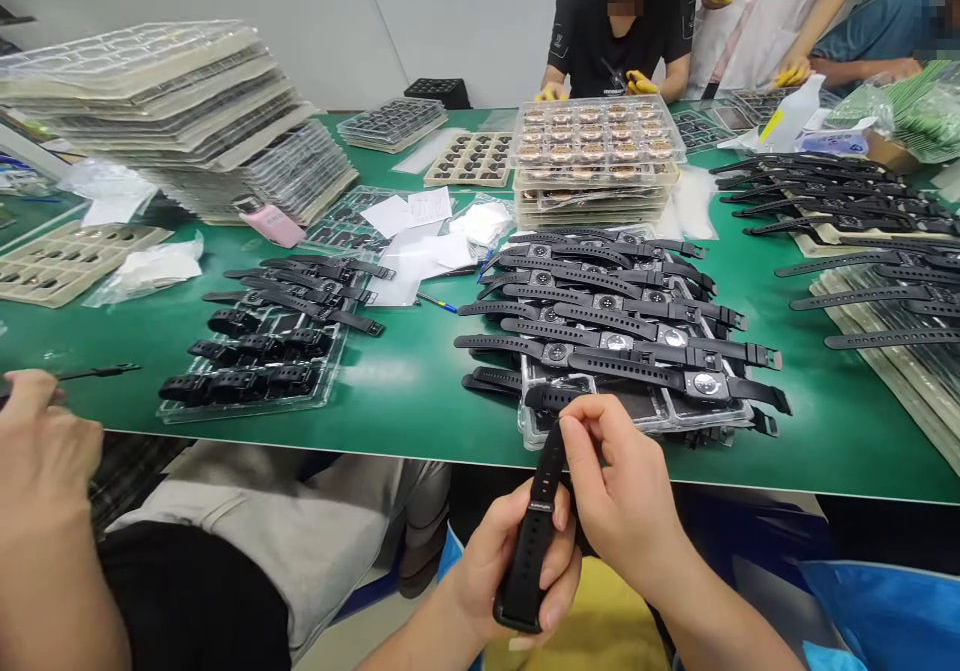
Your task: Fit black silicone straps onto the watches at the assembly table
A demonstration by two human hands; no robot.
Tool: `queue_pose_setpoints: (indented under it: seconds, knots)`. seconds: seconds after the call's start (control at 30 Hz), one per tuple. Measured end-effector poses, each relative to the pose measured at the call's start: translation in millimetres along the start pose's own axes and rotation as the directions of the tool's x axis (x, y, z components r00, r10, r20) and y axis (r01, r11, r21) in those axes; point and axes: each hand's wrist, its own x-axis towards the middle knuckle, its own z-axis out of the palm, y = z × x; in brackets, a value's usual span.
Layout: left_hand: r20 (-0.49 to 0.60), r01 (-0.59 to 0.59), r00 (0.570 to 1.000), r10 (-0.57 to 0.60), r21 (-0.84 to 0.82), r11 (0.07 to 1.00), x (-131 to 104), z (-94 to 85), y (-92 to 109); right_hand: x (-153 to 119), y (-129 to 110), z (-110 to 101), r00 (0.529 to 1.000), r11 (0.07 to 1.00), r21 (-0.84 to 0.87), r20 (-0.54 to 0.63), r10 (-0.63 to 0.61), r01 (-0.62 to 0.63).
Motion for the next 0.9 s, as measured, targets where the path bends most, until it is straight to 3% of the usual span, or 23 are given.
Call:
queue_pose_setpoints:
  seconds: [0.13, 0.2, 0.3, 0.43, 0.6, 0.77, 0.9]
  knots:
    - [-0.097, 0.032, 0.995, -0.030, 0.022, 0.999, 3, 8.2, 7, -2, 11, -3, 0.956, 0.943, 0.273, 0.269, 0.114, -0.190]
    - [-0.106, 0.102, 0.989, -0.100, 0.016, 0.995, 5, 11.6, 9, -2, 11, -3, 0.933, 0.894, 0.343, 0.312, 0.182, -0.289]
    - [-0.079, 0.162, 0.984, -0.162, -0.002, 0.987, 8, 14.5, 8, -2, 3, -2, 0.929, 0.837, 0.417, 0.256, 0.265, -0.354]
    - [-0.027, 0.123, 0.992, -0.122, 0.044, 0.991, 9, 15.5, 2, -5, -10, -1, 0.940, 0.808, 0.481, 0.182, 0.287, -0.340]
    - [-0.058, 0.036, 0.998, -0.033, 0.046, 0.998, 5, 12.6, -2, -13, -17, 5, 0.954, 0.815, 0.501, 0.088, 0.287, -0.292]
    - [0.014, 0.056, 0.998, -0.057, 0.055, 0.997, 2, 10.0, -5, -17, -18, 10, 0.959, 0.839, 0.480, 0.023, 0.282, -0.258]
    - [-0.054, -0.007, 0.999, 0.006, -0.015, 1.000, 2, 11.1, -9, -16, -13, 9, 0.967, 0.871, 0.442, -0.029, 0.253, -0.214]
